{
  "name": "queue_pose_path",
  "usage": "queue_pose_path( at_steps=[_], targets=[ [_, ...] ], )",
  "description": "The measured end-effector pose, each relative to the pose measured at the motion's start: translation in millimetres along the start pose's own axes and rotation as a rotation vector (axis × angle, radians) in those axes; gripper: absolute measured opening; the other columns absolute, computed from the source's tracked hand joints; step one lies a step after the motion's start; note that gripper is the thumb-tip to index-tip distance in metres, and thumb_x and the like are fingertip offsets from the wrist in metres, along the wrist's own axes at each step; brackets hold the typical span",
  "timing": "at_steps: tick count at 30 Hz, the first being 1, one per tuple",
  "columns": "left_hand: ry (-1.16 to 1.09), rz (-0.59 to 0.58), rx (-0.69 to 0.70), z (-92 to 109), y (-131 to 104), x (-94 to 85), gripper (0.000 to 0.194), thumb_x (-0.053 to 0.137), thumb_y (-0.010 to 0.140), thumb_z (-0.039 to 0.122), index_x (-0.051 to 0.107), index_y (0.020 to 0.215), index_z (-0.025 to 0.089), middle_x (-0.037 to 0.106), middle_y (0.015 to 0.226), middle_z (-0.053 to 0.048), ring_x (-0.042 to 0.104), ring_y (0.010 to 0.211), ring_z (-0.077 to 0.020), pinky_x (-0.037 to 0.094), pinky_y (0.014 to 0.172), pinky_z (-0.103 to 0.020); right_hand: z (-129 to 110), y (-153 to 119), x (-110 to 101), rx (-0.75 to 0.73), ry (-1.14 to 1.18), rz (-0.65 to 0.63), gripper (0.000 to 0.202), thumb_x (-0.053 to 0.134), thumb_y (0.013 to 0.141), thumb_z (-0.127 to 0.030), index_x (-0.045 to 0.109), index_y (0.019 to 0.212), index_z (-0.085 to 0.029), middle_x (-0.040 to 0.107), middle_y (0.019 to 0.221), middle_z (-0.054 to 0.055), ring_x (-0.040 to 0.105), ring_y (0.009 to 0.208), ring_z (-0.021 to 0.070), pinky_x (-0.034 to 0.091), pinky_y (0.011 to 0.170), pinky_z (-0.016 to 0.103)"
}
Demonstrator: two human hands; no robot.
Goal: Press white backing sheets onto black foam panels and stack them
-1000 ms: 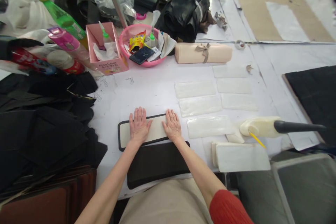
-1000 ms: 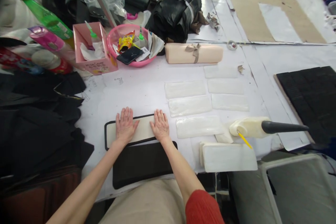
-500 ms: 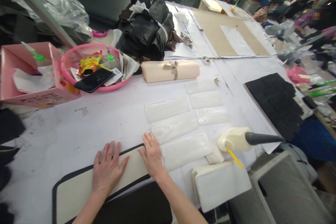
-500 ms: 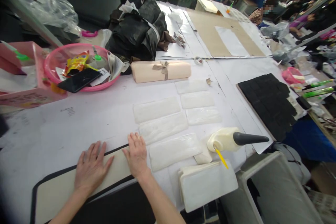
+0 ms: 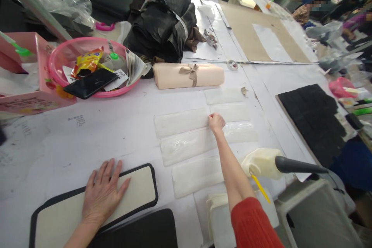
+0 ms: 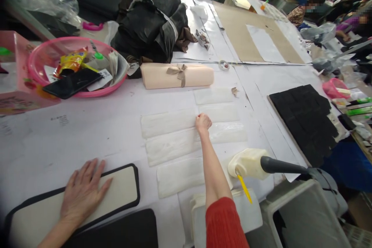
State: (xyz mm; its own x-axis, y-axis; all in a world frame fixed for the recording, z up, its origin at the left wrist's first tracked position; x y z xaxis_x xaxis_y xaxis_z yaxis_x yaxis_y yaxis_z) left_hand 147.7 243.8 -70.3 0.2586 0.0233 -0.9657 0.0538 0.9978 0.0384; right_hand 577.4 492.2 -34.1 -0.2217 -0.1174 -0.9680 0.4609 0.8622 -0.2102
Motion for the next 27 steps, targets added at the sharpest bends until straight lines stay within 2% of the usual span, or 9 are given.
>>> queue_pose_path(
  at_steps=[6,13,18,21,23,25,27],
  targets=[
    [-0.019,0.028,0.001,2.0,1.5,-3.7,0.071,0.037,0.093,0.043,0.003,0.154,0.03,0.008,0.163,-0.006,0.014,0.148,-0.0312,0.012,0.118,-0.059,2.1,12.5,2.0,0.011,-0.034,-0.062,0.024,0.058,0.086,-0.028,0.075,0.102,-0.021,0.073,0.104,0.014,0.069,0.099,0.0228,0.048,0.081,0.027],
    [0.009,0.016,-0.028,-0.7,1.4,-1.0,0.072,0.04,0.092,0.043,0.007,0.154,0.029,0.011,0.162,-0.007,0.015,0.148,-0.03,0.012,0.119,-0.057,1.0,19.7,1.4,0.001,-0.06,-0.126,0.024,0.062,0.083,-0.028,0.076,0.101,-0.022,0.074,0.103,0.013,0.069,0.099,0.0228,0.049,0.08,0.027],
    [0.068,-0.021,-0.029,-2.2,3.5,-0.7,0.07,0.044,0.091,0.048,0.022,0.153,0.023,0.021,0.16,-0.011,0.018,0.147,-0.0294,0.012,0.119,-0.054,-5.3,24.2,-0.5,-0.017,-0.054,-0.173,0.025,0.062,0.079,-0.021,0.076,0.098,-0.013,0.072,0.101,0.019,0.067,0.101,0.0288,0.049,0.082,0.033],
    [0.1,-0.036,-0.039,-2.8,5.3,-2.4,0.067,0.043,0.091,0.049,0.031,0.15,0.02,0.026,0.158,-0.013,0.02,0.147,-0.0293,0.012,0.119,-0.052,-6.2,21.5,-8.1,-0.042,-0.034,-0.184,0.023,0.061,0.078,-0.019,0.076,0.093,-0.01,0.073,0.09,0.017,0.068,0.093,0.0285,0.049,0.078,0.034],
    [0.118,-0.039,-0.039,-1.8,6.2,-4.2,0.065,0.042,0.091,0.05,0.036,0.148,0.019,0.029,0.157,-0.014,0.02,0.146,-0.0292,0.013,0.119,-0.052,-5.9,13.8,-21.4,-0.076,0.079,-0.163,0.019,0.061,0.076,-0.018,0.075,0.084,-0.009,0.071,0.074,0.012,0.069,0.079,0.0238,0.049,0.07,0.03],
    [0.13,-0.038,-0.033,0.0,6.8,-5.8,0.065,0.04,0.092,0.051,0.038,0.146,0.017,0.03,0.156,-0.016,0.021,0.146,-0.0296,0.013,0.118,-0.052,-6.2,-1.0,-42.5,-0.116,0.335,-0.144,0.013,0.062,0.074,-0.016,0.072,0.073,-0.009,0.065,0.058,0.005,0.064,0.062,0.017,0.048,0.061,0.025],
    [0.136,-0.034,-0.03,1.4,7.2,-6.2,0.065,0.039,0.092,0.052,0.039,0.146,0.015,0.031,0.156,-0.016,0.021,0.146,-0.0301,0.013,0.118,-0.052,-8.2,-24.0,-69.4,-0.154,0.635,-0.159,0.008,0.064,0.071,-0.016,0.068,0.066,-0.01,0.059,0.051,0.0,0.057,0.052,0.0115,0.046,0.055,0.022]
  ],
)
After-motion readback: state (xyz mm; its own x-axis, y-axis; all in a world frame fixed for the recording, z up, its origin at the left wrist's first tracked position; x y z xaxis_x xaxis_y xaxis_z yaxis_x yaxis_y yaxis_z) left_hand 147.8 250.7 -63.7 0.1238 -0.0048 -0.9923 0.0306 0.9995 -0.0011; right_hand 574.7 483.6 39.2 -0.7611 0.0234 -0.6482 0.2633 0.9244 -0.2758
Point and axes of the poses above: each hand's wrist, its own y-axis towards the middle knuckle, its own x-axis out of the palm, z = x × y, the point moved 4 cm from there along y, towards the middle knuckle
